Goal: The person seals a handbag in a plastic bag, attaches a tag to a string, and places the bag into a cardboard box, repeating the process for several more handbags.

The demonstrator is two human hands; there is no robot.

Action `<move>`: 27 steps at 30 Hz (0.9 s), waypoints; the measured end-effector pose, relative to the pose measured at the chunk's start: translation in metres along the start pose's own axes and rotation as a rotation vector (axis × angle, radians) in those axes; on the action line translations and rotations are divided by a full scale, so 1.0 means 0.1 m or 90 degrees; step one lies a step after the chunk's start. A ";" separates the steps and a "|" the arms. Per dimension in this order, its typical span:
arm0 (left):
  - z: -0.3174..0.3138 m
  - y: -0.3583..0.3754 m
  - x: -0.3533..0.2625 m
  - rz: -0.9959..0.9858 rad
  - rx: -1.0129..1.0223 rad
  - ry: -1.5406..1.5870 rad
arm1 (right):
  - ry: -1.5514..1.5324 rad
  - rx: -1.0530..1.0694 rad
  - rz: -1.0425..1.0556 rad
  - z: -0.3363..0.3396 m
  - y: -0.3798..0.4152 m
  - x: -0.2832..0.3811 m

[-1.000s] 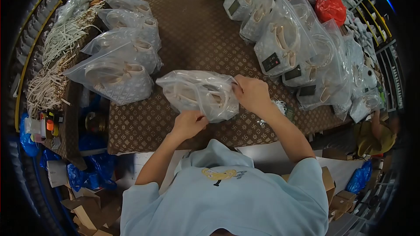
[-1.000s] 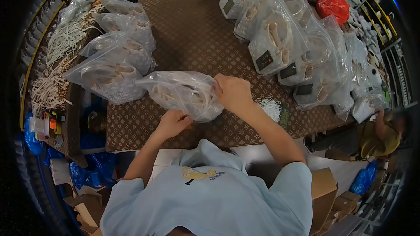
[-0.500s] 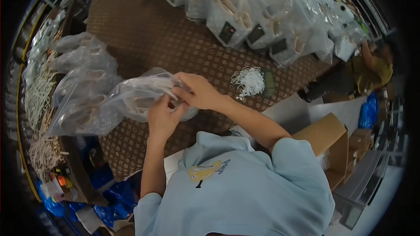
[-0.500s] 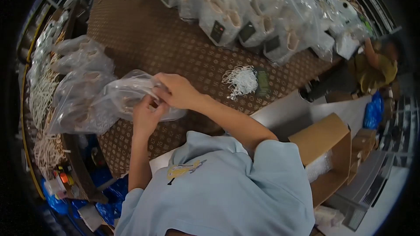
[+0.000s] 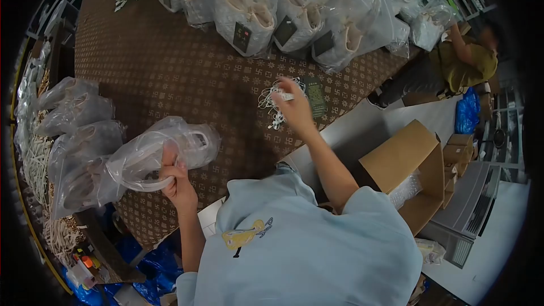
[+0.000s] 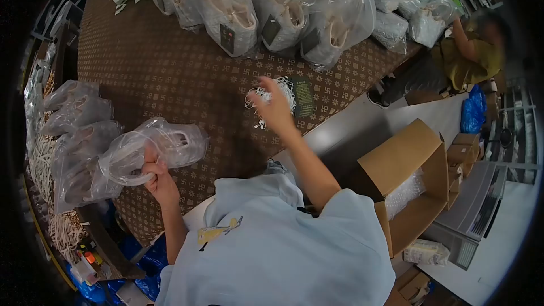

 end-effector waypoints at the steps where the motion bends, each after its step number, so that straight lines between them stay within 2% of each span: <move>1: -0.02 0.00 0.02 0.006 -0.008 0.000 | 0.353 -0.173 0.103 0.54 -0.16 -0.35; 3: -0.13 -0.03 0.00 -0.010 0.064 -0.010 | 0.564 -0.291 -0.074 1.10 -0.14 -0.71; 4: -0.09 0.01 0.00 -0.006 0.061 -0.013 | 0.566 -0.284 -0.075 1.13 -0.15 -0.78; 6: 0.10 0.07 0.12 0.121 -0.024 -0.091 | 0.675 -0.244 -0.138 1.12 -0.16 -0.92; 7: 0.06 0.07 0.07 0.123 -0.025 -0.095 | 0.674 -0.240 -0.138 1.11 -0.18 -0.92; 9: 0.13 0.08 -0.23 0.086 -0.151 -0.136 | 0.639 -0.219 -0.123 1.09 -0.19 -0.91; 10: 0.12 0.07 -0.32 0.087 -0.150 -0.136 | 0.640 -0.220 -0.125 1.10 -0.19 -0.92; 12: 0.29 0.17 -0.73 -0.026 -0.259 -0.324 | 0.678 -0.238 -0.054 1.08 -0.20 -0.86; 13: 0.34 0.24 -0.77 -0.025 -0.260 -0.324 | 0.679 -0.237 -0.053 1.08 -0.21 -0.90; 15: 0.15 0.36 -1.12 -0.232 -0.150 -0.366 | 0.660 -0.259 -0.077 1.14 -0.18 -0.97; 16: 0.15 0.38 -1.15 -0.230 -0.153 -0.367 | 0.662 -0.256 -0.075 1.13 -0.17 -0.97; 18: -0.29 0.34 -1.08 -0.188 0.116 -0.383 | 0.641 -0.249 -0.134 1.16 -0.15 -1.01; 20: -0.48 0.28 -1.01 -0.163 0.123 -0.345 | 0.651 -0.253 -0.140 1.16 -0.14 -0.98; 22: -0.74 0.30 -0.92 -0.151 0.237 -0.306 | 0.658 -0.261 -0.148 1.18 -0.12 -1.00; 24: -0.86 0.30 -0.82 -0.135 0.267 -0.294 | 0.636 -0.343 0.036 1.18 -0.07 -0.80; 25: -0.91 0.31 -0.75 -0.119 0.294 -0.284 | 0.634 -0.347 0.033 1.21 -0.08 -0.82; 27: -0.94 0.32 -0.68 -0.098 0.313 -0.277 | 0.538 -0.360 -0.069 1.37 -0.14 -1.00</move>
Point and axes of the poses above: each hand's wrist, its own y-axis away from the middle knuckle, its own z-axis out of the back of the hand, x = y × z, the point moved 10 cm from there along -y, towards the middle knuckle, and after that the axes turned 4 degrees about -y, right-handed, at the moved point
